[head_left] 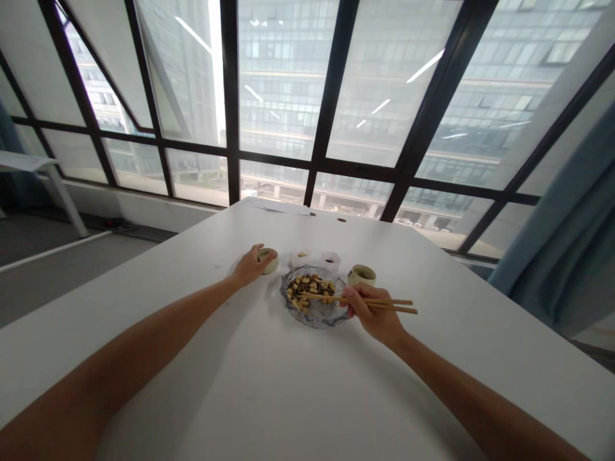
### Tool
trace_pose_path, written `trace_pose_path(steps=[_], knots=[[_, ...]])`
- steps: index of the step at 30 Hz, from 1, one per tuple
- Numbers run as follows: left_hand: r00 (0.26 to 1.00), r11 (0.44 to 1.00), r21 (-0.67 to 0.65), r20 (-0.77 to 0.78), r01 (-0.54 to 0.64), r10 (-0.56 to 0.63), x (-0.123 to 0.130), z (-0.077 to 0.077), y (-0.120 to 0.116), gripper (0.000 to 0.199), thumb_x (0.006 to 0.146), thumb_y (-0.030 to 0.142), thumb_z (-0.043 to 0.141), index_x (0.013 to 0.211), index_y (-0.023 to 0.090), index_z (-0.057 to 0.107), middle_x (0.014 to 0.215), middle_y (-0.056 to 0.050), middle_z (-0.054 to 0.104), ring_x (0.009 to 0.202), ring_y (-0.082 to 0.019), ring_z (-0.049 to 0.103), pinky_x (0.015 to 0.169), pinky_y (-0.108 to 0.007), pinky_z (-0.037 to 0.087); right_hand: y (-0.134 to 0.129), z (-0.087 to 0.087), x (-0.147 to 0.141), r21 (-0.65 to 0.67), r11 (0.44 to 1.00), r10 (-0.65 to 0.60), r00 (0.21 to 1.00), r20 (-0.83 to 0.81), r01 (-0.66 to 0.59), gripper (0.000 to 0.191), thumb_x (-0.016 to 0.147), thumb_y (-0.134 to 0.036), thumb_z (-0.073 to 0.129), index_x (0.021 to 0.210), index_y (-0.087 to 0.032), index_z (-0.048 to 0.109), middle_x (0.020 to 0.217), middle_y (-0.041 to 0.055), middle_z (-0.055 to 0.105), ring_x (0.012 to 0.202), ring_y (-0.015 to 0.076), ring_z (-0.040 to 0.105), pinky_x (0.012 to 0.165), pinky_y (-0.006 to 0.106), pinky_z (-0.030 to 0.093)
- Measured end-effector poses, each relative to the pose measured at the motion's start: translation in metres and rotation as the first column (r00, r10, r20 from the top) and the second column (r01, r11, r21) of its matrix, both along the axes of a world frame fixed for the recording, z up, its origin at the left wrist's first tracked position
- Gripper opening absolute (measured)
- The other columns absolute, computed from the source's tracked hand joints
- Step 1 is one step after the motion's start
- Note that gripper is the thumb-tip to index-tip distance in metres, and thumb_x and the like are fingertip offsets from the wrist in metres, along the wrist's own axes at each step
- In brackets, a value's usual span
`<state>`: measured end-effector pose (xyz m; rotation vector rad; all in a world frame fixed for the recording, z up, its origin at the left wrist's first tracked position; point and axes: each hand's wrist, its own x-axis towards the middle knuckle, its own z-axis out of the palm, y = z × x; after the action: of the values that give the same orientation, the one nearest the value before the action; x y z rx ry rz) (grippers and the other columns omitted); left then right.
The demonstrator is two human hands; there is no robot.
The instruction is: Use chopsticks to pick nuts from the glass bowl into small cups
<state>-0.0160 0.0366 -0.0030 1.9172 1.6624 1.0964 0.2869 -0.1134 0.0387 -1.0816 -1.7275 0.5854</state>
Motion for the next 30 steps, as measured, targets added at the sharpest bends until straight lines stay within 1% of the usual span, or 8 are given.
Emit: trace_pose_path(steps=[4,9,15,19,23,30], knots=[[1.000,1.000,-0.002,-0.001,0.003,-0.003,0.001,0.001,0.000,0.075,0.088,0.067,0.049,0.138,0.011,0.049,0.126,-0.019,0.067,0.112,-0.030,0.066,0.096,-0.038,0.049,0.000,-0.001,-0.002,0.005,1.000,-0.004,0.999,0.039,0.004,0.045,0.088,-0.062,0.060,0.064,-0.024,0.069,0.048,0.0019,0.059,0.043,0.0156,0.053,0.042,0.029,0.040],[1.000,1.000,0.014,-0.009,-0.004,0.004,0.001,0.000,-0.001,0.073,0.089,0.065,0.050,0.138,0.011,0.050,0.129,-0.020,0.065,0.114,-0.030,0.065,0.095,-0.037,0.049,0.000,0.001,-0.006,0.060,0.998,-0.008,0.998,0.055,0.005,0.043,0.086,-0.060,0.063,0.064,-0.024,0.069,0.048,0.0007,0.056,0.044,0.0151,0.050,0.042,0.028,0.038],[1.000,1.000,0.009,-0.009,0.000,0.000,0.001,0.002,-0.003,0.072,0.089,0.064,0.050,0.137,0.011,0.050,0.124,-0.019,0.068,0.109,-0.029,0.066,0.090,-0.036,0.051,0.001,-0.006,-0.009,0.031,0.998,-0.045,0.999,0.000,0.045,0.048,0.088,-0.063,0.058,0.064,-0.023,0.069,0.049,0.0013,0.057,0.043,0.0146,0.049,0.041,0.027,0.036],[1.000,1.000,-0.004,0.004,0.002,-0.002,0.001,0.002,-0.003,0.072,0.089,0.064,0.050,0.137,0.011,0.050,0.122,-0.019,0.068,0.107,-0.030,0.067,0.087,-0.036,0.051,0.001,-0.010,-0.008,0.040,0.998,-0.052,0.999,-0.018,0.052,0.050,0.089,-0.064,0.057,0.063,-0.023,0.069,0.049,0.0015,0.056,0.044,0.0145,0.048,0.041,0.027,0.037],[1.000,1.000,-0.012,0.007,0.006,-0.006,0.001,0.003,-0.004,0.072,0.089,0.064,0.050,0.137,0.011,0.050,0.124,-0.019,0.067,0.110,-0.030,0.066,0.089,-0.036,0.051,0.002,-0.013,-0.007,0.040,0.997,-0.066,0.997,-0.030,0.067,0.050,0.090,-0.063,0.056,0.064,-0.022,0.069,0.048,0.0011,0.055,0.044,0.0143,0.049,0.042,0.027,0.037],[1.000,1.000,0.005,0.014,0.006,-0.006,0.001,0.005,-0.006,0.068,0.089,0.063,0.052,0.135,0.013,0.052,0.126,-0.018,0.067,0.114,-0.030,0.065,0.096,-0.037,0.049,0.000,-0.012,-0.008,0.114,0.991,-0.077,0.997,0.018,0.075,0.049,0.089,-0.062,0.057,0.064,-0.022,0.070,0.050,0.0012,0.057,0.045,0.0144,0.048,0.043,0.028,0.036]])
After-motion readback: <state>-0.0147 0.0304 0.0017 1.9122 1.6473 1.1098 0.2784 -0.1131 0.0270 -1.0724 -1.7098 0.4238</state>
